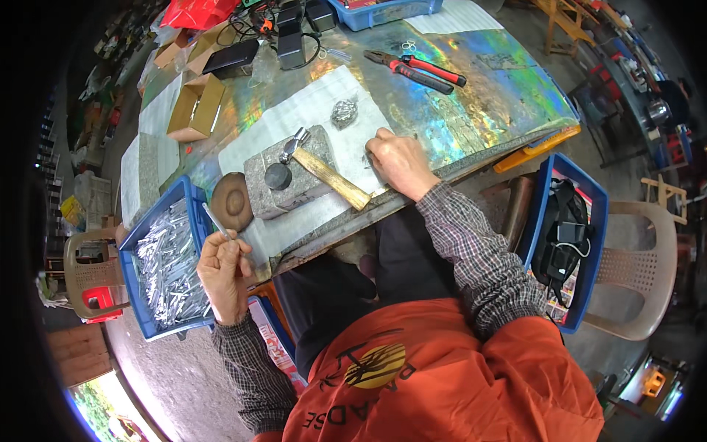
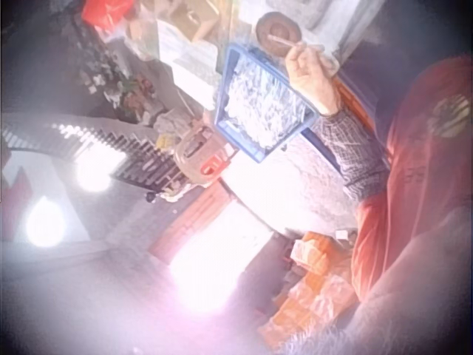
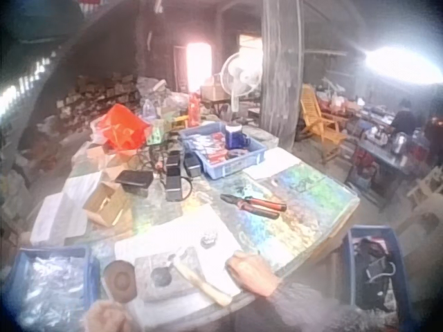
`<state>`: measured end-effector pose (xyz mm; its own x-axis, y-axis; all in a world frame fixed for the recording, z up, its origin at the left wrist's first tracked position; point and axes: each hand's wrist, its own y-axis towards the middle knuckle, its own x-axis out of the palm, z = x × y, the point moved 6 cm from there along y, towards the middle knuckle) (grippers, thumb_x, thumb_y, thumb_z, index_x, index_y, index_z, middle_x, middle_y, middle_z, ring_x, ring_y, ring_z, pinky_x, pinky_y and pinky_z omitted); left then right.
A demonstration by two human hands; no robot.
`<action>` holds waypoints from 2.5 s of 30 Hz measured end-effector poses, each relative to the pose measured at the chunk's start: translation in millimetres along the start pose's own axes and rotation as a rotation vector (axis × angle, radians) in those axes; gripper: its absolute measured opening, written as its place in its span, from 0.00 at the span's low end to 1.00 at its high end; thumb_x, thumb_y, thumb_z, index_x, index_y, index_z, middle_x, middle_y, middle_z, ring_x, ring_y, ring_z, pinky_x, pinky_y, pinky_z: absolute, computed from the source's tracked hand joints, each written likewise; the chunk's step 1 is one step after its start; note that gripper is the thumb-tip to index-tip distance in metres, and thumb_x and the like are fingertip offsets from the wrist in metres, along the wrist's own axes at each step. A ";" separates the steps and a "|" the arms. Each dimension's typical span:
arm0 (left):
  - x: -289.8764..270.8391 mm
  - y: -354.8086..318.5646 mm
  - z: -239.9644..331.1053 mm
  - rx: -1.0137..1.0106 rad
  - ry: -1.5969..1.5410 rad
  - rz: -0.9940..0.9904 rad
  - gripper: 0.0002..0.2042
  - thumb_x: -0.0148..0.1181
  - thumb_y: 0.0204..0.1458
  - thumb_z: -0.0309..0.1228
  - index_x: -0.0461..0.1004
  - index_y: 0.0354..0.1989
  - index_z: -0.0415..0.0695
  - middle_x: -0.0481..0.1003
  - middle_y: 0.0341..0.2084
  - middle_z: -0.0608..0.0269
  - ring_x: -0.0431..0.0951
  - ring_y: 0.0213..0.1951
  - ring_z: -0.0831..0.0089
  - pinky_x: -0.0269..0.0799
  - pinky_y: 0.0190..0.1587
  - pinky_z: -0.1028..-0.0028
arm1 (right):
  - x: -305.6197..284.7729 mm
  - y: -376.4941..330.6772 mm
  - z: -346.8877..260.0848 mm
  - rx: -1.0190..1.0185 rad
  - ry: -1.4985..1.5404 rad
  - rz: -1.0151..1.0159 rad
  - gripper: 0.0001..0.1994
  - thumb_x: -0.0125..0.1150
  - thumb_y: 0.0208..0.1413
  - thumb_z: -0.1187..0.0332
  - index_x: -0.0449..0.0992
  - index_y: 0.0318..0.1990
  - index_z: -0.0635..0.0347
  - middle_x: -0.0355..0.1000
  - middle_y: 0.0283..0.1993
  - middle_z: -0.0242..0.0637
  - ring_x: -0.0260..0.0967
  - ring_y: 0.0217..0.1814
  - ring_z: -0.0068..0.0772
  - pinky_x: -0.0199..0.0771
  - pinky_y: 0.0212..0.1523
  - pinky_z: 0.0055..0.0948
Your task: The person retrieves metal pins from a container, attaches small metal tips onto their ends, hammers them on a metal block, and sets the assembled pins onto a dish.
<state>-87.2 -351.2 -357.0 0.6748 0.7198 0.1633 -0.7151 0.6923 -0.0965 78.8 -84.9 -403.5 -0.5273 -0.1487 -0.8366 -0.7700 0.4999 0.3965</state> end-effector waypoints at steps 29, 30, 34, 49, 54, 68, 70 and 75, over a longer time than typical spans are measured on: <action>17.0 8.1 -23.6 -0.103 -0.070 0.008 0.07 0.53 0.56 0.24 0.69 0.41 0.37 0.75 0.27 0.58 0.72 0.22 0.81 0.68 0.25 0.84 | -19.7 18.1 -6.3 0.094 0.318 0.051 0.04 0.54 0.43 0.77 0.70 0.29 0.64 0.69 0.30 0.45 0.69 0.30 0.49 0.69 0.31 0.38; 19.6 9.4 -24.3 -0.106 -0.116 -0.001 0.07 0.53 0.56 0.24 0.69 0.41 0.37 0.75 0.27 0.58 0.72 0.23 0.80 0.68 0.25 0.83 | -25.0 15.9 -7.8 0.061 0.377 0.125 0.05 0.55 0.45 0.77 0.72 0.32 0.64 0.70 0.29 0.42 0.70 0.28 0.41 0.69 0.29 0.33; 29.6 12.5 -24.3 -0.110 -0.198 -0.028 0.07 0.54 0.55 0.25 0.69 0.41 0.36 0.75 0.28 0.57 0.74 0.25 0.77 0.70 0.27 0.82 | -53.4 11.3 -40.4 0.168 0.661 0.105 0.06 0.56 0.47 0.79 0.74 0.34 0.64 0.70 0.27 0.34 0.68 0.28 0.23 0.66 0.26 0.21; 45.7 -0.6 -27.8 -0.079 -0.368 -0.050 0.05 0.54 0.54 0.21 0.70 0.39 0.35 0.76 0.33 0.53 0.79 0.32 0.68 0.77 0.30 0.77 | -26.3 -22.6 -132.0 0.088 1.072 -0.153 0.08 0.53 0.50 0.84 0.73 0.38 0.67 0.70 0.31 0.33 0.69 0.29 0.17 0.69 0.27 0.16; 46.8 -5.1 -28.6 -0.082 -0.481 -0.037 0.04 0.53 0.54 0.20 0.70 0.38 0.36 0.76 0.32 0.52 0.79 0.32 0.66 0.78 0.31 0.74 | -18.3 -27.3 -139.3 0.112 1.144 -0.155 0.08 0.55 0.49 0.84 0.72 0.38 0.67 0.69 0.31 0.29 0.66 0.29 0.14 0.68 0.28 0.16; 46.8 -9.3 -27.6 -0.045 -0.472 -0.010 0.06 0.54 0.54 0.21 0.69 0.39 0.35 0.76 0.31 0.51 0.79 0.29 0.67 0.77 0.33 0.73 | -12.8 -27.0 -143.5 0.121 1.077 -0.105 0.06 0.55 0.49 0.83 0.71 0.35 0.65 0.66 0.26 0.26 0.63 0.26 0.12 0.66 0.25 0.15; 45.6 -9.5 -29.1 -0.039 -0.470 -0.019 0.06 0.53 0.55 0.21 0.69 0.40 0.35 0.76 0.31 0.52 0.79 0.29 0.68 0.78 0.34 0.73 | -12.8 -27.3 -143.8 0.112 1.077 -0.091 0.06 0.55 0.49 0.83 0.71 0.35 0.65 0.66 0.26 0.26 0.63 0.25 0.11 0.66 0.25 0.15; 45.7 -9.3 -33.2 -0.031 -0.456 -0.024 0.06 0.53 0.55 0.21 0.69 0.40 0.34 0.76 0.32 0.52 0.79 0.30 0.68 0.78 0.36 0.73 | -3.2 -31.6 -139.7 0.222 1.159 -0.145 0.04 0.54 0.50 0.83 0.70 0.33 0.66 0.67 0.28 0.28 0.67 0.25 0.14 0.67 0.25 0.15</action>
<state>-43.7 -323.0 -381.2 0.5367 0.6120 0.5808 -0.6896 0.7148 -0.1160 54.7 -219.4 -360.6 -0.5391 -0.8421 0.0183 -0.8303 0.5349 0.1563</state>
